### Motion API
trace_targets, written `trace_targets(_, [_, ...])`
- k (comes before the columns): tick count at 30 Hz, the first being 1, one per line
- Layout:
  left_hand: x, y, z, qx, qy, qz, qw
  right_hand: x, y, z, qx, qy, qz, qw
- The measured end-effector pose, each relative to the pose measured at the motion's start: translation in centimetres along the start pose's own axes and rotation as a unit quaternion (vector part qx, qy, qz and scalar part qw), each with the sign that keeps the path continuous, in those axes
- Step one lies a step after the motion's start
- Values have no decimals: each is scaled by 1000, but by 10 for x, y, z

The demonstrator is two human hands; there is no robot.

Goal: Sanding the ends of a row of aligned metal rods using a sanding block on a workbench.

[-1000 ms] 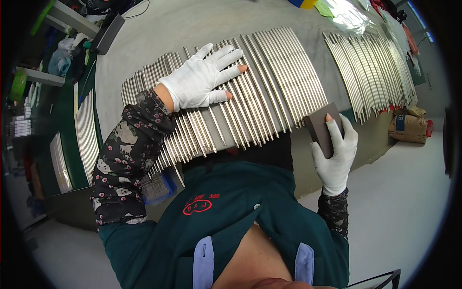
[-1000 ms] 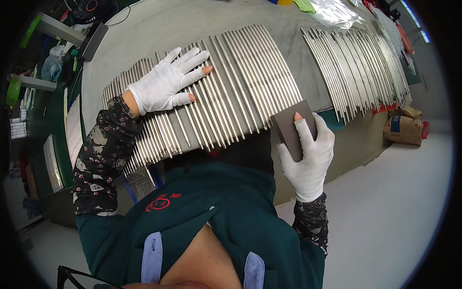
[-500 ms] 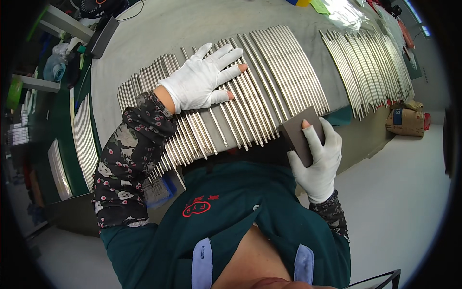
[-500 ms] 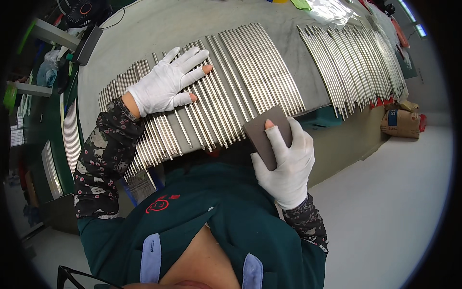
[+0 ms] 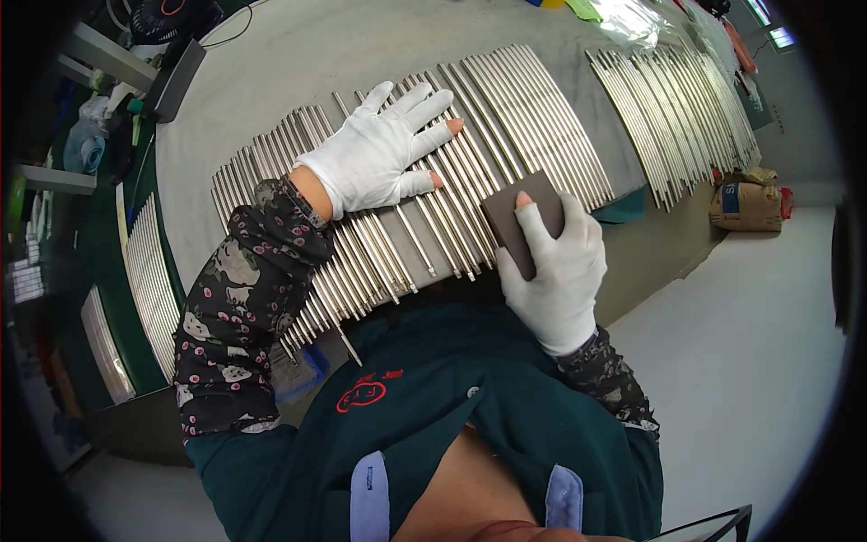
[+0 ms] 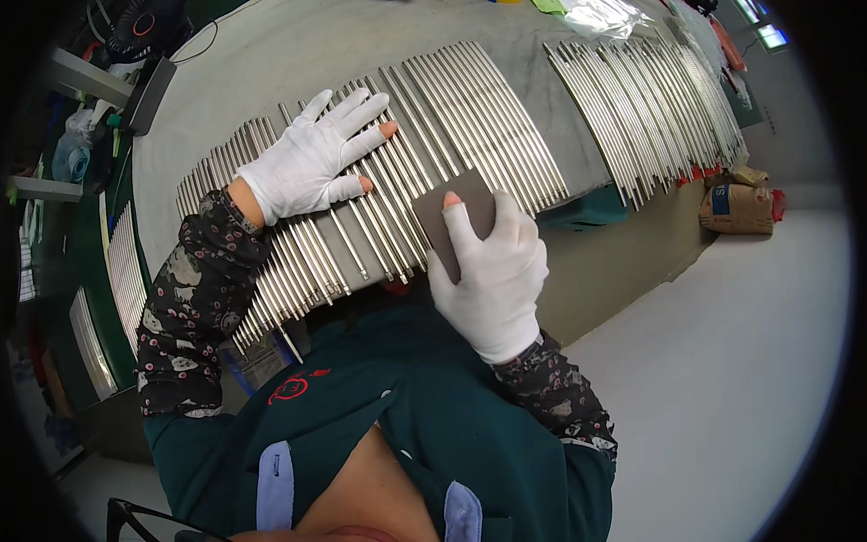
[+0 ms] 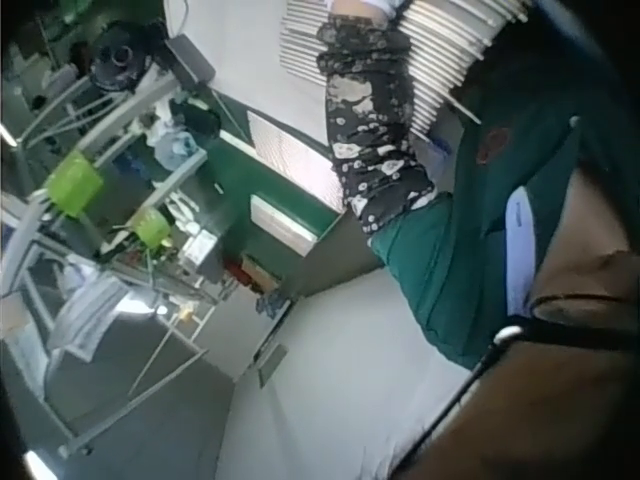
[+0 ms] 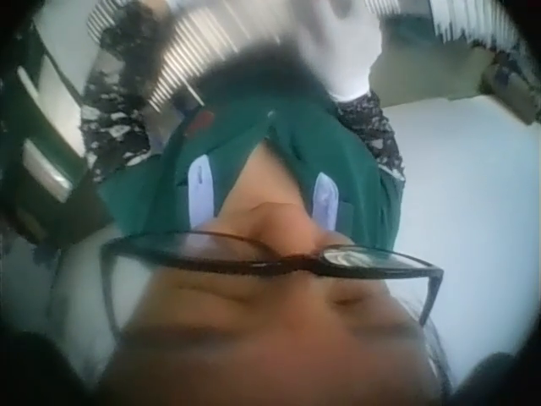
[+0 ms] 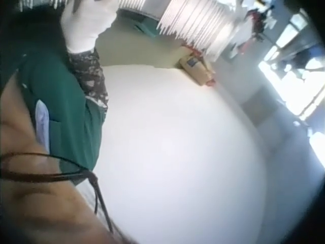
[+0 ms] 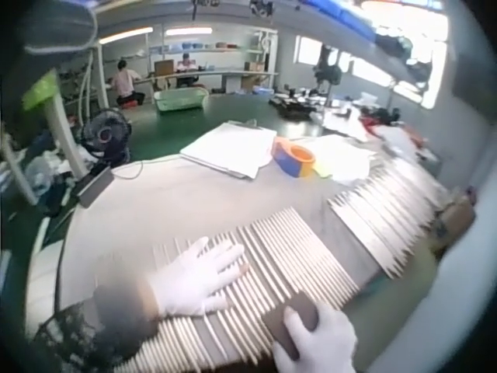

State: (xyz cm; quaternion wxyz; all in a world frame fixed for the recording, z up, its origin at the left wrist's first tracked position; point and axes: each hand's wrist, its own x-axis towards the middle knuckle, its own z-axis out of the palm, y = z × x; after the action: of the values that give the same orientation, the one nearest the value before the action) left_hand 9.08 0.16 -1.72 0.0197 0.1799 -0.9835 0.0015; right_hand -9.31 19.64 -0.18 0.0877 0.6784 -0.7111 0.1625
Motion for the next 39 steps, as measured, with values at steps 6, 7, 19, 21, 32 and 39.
trace_targets(6, [-1,1,-3,-12,-13,-21,1000,-23,8,-15,14,-29,-4,999])
trace_targets(7, [0,2,-4,-12,-11,-22,1000,-20,8,-16,11,-27,-5,1000])
trace_targets(19, [-2,-2,-1,5,-13,-9,1000,-34,17,-39,34,-61,8,997])
trace_targets(21, [-3,-4,5,8,-6,-5,1000,-32,17,-37,67,-15,22,997])
trace_targets(32, [-2,-5,2,18,-7,-5,1000,13,-6,-3,28,-18,-15,999])
trace_targets(39, [-2,-2,0,8,-13,-11,1000,-9,3,-18,34,-38,-27,998])
